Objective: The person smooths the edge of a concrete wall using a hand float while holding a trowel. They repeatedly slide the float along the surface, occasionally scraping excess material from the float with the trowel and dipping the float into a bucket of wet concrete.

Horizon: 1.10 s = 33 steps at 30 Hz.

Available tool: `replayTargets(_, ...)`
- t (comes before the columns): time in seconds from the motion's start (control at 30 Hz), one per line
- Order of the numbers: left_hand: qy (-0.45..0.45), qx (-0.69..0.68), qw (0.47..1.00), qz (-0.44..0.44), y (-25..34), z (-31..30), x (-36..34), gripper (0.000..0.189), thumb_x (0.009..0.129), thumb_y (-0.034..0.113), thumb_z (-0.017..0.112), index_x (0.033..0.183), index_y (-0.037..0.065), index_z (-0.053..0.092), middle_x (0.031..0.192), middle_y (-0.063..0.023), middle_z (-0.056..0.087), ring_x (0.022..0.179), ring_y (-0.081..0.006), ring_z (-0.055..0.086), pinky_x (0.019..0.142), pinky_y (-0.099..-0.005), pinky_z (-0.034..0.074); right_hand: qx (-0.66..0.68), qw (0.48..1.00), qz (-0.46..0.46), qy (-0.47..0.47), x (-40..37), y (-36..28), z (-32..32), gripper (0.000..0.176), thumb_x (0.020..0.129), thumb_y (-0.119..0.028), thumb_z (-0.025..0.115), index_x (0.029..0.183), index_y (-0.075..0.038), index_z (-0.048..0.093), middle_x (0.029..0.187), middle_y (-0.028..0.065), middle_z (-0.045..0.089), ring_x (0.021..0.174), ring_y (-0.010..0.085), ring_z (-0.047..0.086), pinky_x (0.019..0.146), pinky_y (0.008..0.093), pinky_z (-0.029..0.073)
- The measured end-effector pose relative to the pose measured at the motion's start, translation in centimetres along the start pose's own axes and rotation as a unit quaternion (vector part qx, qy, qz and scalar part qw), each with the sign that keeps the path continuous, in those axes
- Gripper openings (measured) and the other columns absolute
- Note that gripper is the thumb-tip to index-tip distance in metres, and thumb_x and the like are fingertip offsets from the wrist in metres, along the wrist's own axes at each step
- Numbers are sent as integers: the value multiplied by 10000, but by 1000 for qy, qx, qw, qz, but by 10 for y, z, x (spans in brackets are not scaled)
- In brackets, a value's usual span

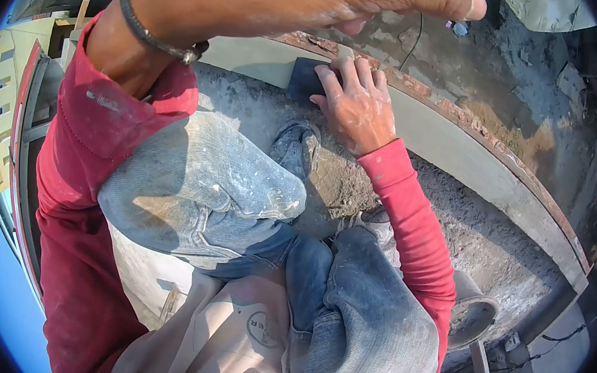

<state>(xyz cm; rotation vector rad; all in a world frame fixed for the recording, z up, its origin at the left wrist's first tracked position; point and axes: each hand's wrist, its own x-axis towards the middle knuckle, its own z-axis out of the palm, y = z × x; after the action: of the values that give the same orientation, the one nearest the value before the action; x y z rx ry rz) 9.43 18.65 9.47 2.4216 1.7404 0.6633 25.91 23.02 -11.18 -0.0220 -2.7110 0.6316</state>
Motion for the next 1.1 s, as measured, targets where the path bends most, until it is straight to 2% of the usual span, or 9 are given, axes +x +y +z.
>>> replayTargets(0.1,-6,-17,1000,-23,-4,0,-6,393,853,143,725,1228,27,721,1323,-207,692,875,-382,719,889,-458,585,-26,998,56,-15,-49,24,-47,548,817,-275,849,1317,-122,686,1204,85,631,1108,306,596,915,471,476)
replayTargets(0.17,-13,-29,999,-33,-6,2,-4,393,852,142,726,1227,27,722,1323,-207,692,876,-384,719,889,-458,585,-39,997,70,-22,-54,24,-40,534,831,-275,842,1317,-122,678,1223,89,629,1118,308,593,920,471,475)
replayTargets(0.3,-23,-37,999,-26,-6,10,19,391,851,140,727,1226,28,722,1324,-208,692,879,-386,720,888,-457,585,-50,998,5,36,9,1,2,446,900,-298,802,1280,-108,666,1200,91,619,1114,312,587,926,455,478)
replayTargets(0.47,-29,-48,998,-30,-10,16,26,390,849,137,730,1223,29,722,1325,-209,691,883,-390,720,886,-457,586,-50,996,75,-28,-53,34,-52,500,875,-284,816,1325,-114,681,1212,102,617,1093,328,584,936,464,476)
replayTargets(0.57,-33,-53,997,-37,-13,18,27,389,848,136,731,1222,30,723,1326,-209,691,885,-392,720,886,-457,586,-55,995,87,-13,-52,29,-45,501,877,-280,816,1328,-110,680,1205,104,613,1095,330,581,940,466,470)
replayTargets(0.7,-40,-51,997,-30,-11,19,40,388,846,134,733,1220,31,723,1326,-210,691,888,-395,720,885,-456,586,-52,997,15,47,11,10,-2,467,907,-305,802,1317,-120,679,1206,120,622,1087,335,585,907,458,467)
replayTargets(0.77,-42,-53,997,-32,-10,21,39,388,845,133,733,1220,31,723,1327,-210,691,890,-396,721,884,-456,586,-20,999,20,37,-1,20,-11,460,902,-299,810,1304,-113,686,1200,116,631,1094,338,590,924,457,475)
replayTargets(0.87,-39,-60,997,-39,-12,23,36,387,844,131,735,1218,32,723,1328,-211,691,892,-398,721,884,-456,586,-42,991,125,25,-54,36,-43,447,897,-287,825,1282,-100,696,1196,104,642,1104,334,593,967,468,478)
replayTargets(1.1,-37,-63,997,-27,-12,22,44,385,842,127,738,1215,33,724,1329,-212,691,897,-403,721,882,-455,587,-46,991,102,68,9,13,-6,443,902,-316,817,1275,-112,690,1190,104,639,1097,332,588,931,466,477)
